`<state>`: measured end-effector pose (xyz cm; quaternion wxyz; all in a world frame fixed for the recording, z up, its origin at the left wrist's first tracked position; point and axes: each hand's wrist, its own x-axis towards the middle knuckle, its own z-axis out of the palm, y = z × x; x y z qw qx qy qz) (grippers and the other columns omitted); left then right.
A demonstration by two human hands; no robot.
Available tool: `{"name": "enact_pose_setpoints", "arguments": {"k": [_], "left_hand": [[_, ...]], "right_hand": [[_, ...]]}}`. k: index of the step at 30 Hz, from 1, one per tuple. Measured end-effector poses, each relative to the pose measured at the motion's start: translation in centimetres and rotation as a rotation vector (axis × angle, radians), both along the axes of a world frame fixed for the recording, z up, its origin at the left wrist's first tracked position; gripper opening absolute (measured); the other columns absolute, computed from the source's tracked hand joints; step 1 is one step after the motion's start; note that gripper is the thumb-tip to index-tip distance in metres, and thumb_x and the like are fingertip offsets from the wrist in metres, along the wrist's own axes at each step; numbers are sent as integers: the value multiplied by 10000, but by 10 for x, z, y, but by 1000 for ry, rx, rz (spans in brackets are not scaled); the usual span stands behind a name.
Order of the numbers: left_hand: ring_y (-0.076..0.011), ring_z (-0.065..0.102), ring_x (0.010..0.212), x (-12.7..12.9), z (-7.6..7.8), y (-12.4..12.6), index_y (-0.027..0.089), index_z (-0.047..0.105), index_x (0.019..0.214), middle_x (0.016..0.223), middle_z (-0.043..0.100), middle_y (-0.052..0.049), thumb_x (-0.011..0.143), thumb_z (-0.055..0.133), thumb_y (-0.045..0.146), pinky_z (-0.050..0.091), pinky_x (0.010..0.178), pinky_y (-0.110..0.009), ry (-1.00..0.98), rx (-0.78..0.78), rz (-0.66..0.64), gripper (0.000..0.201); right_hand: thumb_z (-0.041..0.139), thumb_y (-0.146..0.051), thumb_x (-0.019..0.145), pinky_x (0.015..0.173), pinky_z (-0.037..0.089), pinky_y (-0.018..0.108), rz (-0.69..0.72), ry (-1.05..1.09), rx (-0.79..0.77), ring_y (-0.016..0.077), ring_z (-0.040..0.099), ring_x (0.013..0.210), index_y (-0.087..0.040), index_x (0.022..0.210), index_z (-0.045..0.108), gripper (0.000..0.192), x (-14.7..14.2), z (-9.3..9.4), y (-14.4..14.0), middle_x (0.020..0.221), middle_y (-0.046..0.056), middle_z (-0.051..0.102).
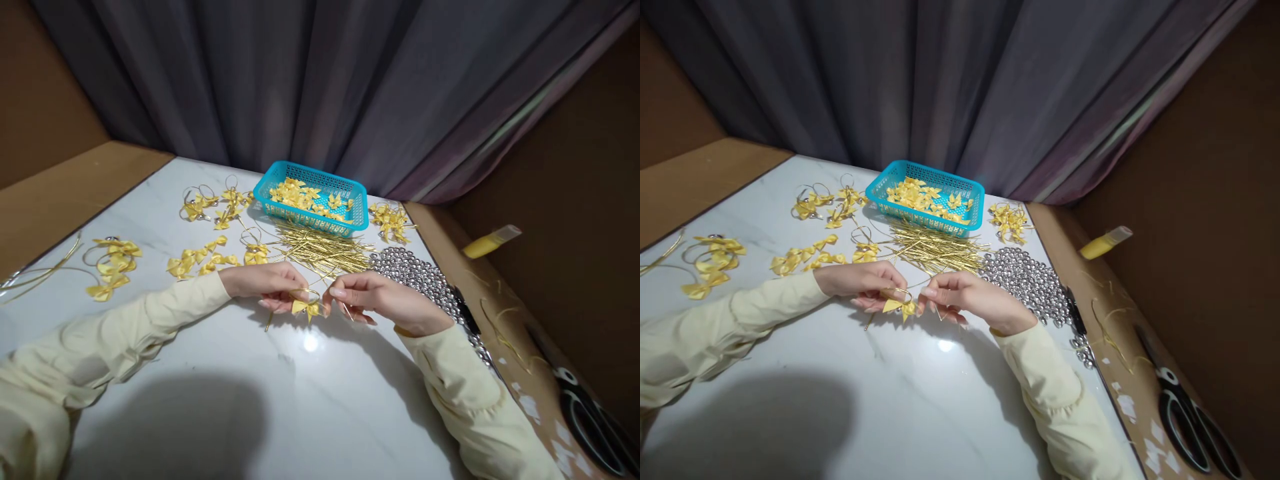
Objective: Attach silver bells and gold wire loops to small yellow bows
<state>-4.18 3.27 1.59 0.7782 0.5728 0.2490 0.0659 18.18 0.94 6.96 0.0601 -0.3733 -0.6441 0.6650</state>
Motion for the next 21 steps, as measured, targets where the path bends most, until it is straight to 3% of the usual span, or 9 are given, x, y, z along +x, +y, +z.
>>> {"name": "enact_pose_setpoints", "arguments": {"k": [6, 12, 16, 21], "left_hand": [[-17, 313, 266, 1, 4, 0, 120, 500, 577, 425, 501, 35, 809, 583, 289, 189, 267, -129, 7, -16, -5, 299], [-17, 316, 272, 0, 4, -2, 119, 506, 579, 434, 514, 30, 802, 594, 299, 198, 266, -128, -9, -32, -26, 300], [-18, 314, 270, 0, 2, -2, 115, 513, 578, 430, 513, 28, 795, 600, 301, 198, 261, -126, -3, -46, -32, 299], [-20, 314, 274, 0, 1, -1, 117, 520, 594, 441, 512, 28, 813, 578, 282, 195, 261, -127, -20, -51, -76, 280]], "right_hand": [[532, -406, 848, 407, 254, 186, -186, 31, 24, 55, 366, 500, -125, 798, 601, 294, 1, -1, 2, 714, 17, 509], [539, -385, 850, 418, 150, 214, -393, 98, 139, 28, 236, 431, -136, 701, 523, 290, 17, 12, 8, 676, 4, 523], [506, -379, 875, 430, 187, 217, -511, 48, 337, 44, 279, 434, -147, 660, 489, 317, 31, 29, 7, 578, -9, 508], [559, -393, 843, 466, 248, 227, -736, -42, 703, 68, 348, 487, -163, 656, 500, 303, 46, 50, -1, 536, -30, 434]]}}
